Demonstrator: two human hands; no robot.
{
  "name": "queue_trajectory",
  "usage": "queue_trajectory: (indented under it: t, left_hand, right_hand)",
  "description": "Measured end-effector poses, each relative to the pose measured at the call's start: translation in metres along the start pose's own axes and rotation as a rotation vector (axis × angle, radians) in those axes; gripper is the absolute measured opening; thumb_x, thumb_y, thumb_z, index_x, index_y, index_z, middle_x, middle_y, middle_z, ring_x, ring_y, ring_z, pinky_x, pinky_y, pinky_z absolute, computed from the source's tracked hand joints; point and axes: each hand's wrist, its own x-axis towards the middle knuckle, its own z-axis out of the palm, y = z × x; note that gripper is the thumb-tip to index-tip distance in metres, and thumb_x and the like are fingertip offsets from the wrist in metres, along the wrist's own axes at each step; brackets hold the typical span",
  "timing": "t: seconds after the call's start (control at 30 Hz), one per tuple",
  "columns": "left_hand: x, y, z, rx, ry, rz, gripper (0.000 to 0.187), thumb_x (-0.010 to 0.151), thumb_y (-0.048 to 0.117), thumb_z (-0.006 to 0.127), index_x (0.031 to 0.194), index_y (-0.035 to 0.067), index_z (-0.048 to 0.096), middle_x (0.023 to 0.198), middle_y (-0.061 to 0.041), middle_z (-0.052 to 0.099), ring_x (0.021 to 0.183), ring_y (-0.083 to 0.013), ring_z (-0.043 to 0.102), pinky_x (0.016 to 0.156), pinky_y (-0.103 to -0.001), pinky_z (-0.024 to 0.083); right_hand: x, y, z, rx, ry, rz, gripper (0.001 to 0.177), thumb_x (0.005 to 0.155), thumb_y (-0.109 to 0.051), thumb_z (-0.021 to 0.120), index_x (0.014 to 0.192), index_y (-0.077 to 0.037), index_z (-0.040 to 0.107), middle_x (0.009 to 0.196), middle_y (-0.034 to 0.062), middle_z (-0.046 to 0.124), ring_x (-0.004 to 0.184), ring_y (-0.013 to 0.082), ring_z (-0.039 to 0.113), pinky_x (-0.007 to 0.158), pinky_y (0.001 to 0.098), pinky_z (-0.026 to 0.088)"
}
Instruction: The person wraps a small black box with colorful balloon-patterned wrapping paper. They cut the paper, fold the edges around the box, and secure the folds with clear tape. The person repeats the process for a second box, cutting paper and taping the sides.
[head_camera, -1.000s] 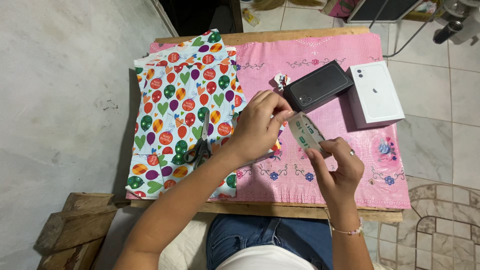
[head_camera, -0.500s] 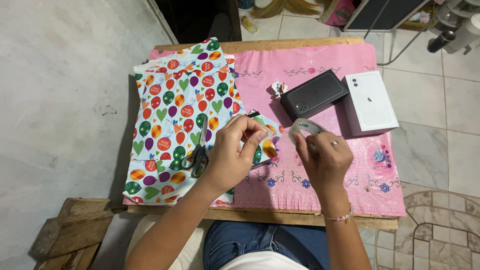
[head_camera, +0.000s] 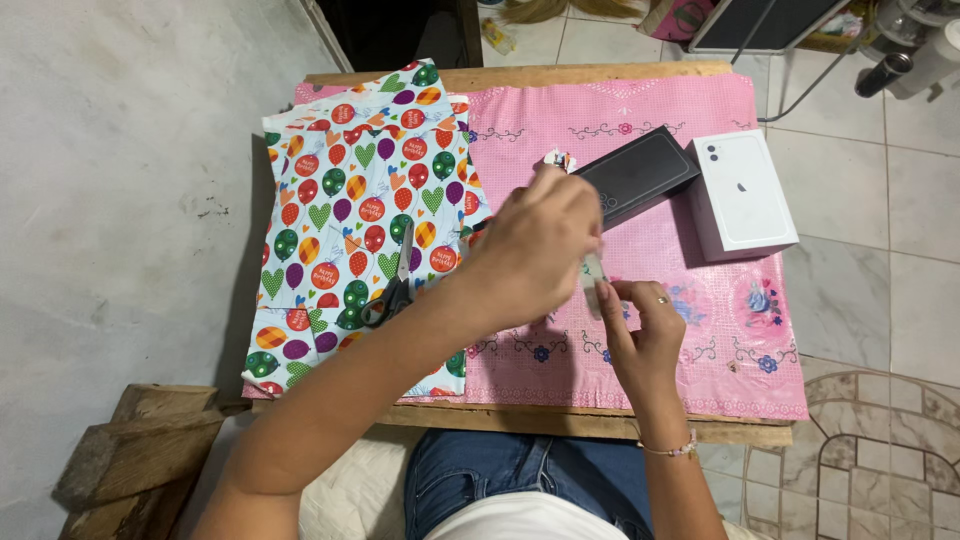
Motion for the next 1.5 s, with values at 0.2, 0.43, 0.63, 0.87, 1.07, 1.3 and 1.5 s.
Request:
queue_trajectory:
  t: [0.2,0.43,0.63,0.87,1.07,1.3,1.5]
  left_hand:
    - [0.015,0.012,0.019,0.317,0.059,0.305,0.042,0.072,0.01,0.073,0.105,-0.014,0.064,0.137,-0.031,0.049,0.137,-0.0431,0.038,0.108,-0.062,0.036]
    - [0.004,0.014,0.025,0.386,0.08,0.27,0.027,0.08,0.002,0.066,0.103,-0.012,0.065,0.147,-0.032,0.043,0.145,-0.0429,0.034,0.116,-0.063,0.032]
    - [-0.005,0.018,0.017,0.16,0.205,0.163,0.039,0.079,-0.001,0.063,0.116,-0.012,0.061,0.151,-0.028,0.043,0.142,-0.0415,0.041,0.119,-0.055,0.036]
    - [-0.079,-0.066,-0.01,-0.011,0.559,-0.414,0.021,0.098,0.003,0.056,0.115,0.002,0.068,0.11,-0.013,0.071,0.099,-0.0271,0.072,0.088,-0.039,0.059]
    - [-0.165,-0.142,0.025,0.237,-0.121,-0.98,0.036,0.087,0.031,0.076,0.102,-0.001,0.069,0.104,-0.02,0.07,0.097,-0.0375,0.07,0.082,-0.049,0.057]
    - [-0.191,-0.166,0.075,0.393,-0.077,-0.935,0.038,0.076,0.028,0.083,0.096,-0.002,0.072,0.1,-0.022,0.072,0.087,-0.0382,0.073,0.075,-0.046,0.059]
    - [-0.203,-0.195,0.076,-0.057,0.142,-1.065,0.038,0.068,0.022,0.087,0.092,-0.004,0.071,0.077,-0.016,0.072,0.071,-0.0286,0.073,0.066,-0.039,0.057]
  right_hand:
    - [0.016,-0.019,-0.021,-0.044,0.099,-0.188,0.025,0.094,-0.007,0.076,0.118,-0.002,0.071,0.118,0.011,0.069,0.108,0.0254,0.063,0.086,0.0347,0.054]
    - [0.036,-0.037,-0.027,-0.165,0.03,-0.341,0.029,0.081,0.007,0.078,0.108,-0.003,0.072,0.111,0.0088,0.07,0.109,0.0305,0.06,0.093,0.0416,0.051]
    - [0.035,-0.046,-0.029,-0.219,0.025,-0.383,0.019,0.084,0.008,0.078,0.098,-0.003,0.071,0.104,0.0079,0.071,0.107,0.0296,0.061,0.092,0.0412,0.052]
    - [0.034,-0.042,-0.032,-0.103,-0.009,-0.317,0.012,0.09,0.002,0.079,0.098,-0.003,0.073,0.102,0.007,0.072,0.101,0.024,0.065,0.087,0.0361,0.052]
    - [0.037,-0.03,-0.036,-0.1,-0.078,-0.249,0.012,0.092,-0.001,0.08,0.102,-0.002,0.076,0.104,0.008,0.074,0.097,0.0205,0.067,0.085,0.0331,0.052]
    - [0.043,-0.024,-0.039,-0.094,-0.095,-0.195,0.009,0.094,-0.002,0.081,0.101,-0.001,0.076,0.099,0.0092,0.074,0.087,0.0168,0.066,0.078,0.0299,0.051]
    - [0.047,-0.026,-0.045,-0.028,-0.108,-0.178,0.009,0.096,-0.001,0.078,0.104,0.002,0.075,0.101,0.0099,0.074,0.089,0.0144,0.072,0.079,0.0254,0.055]
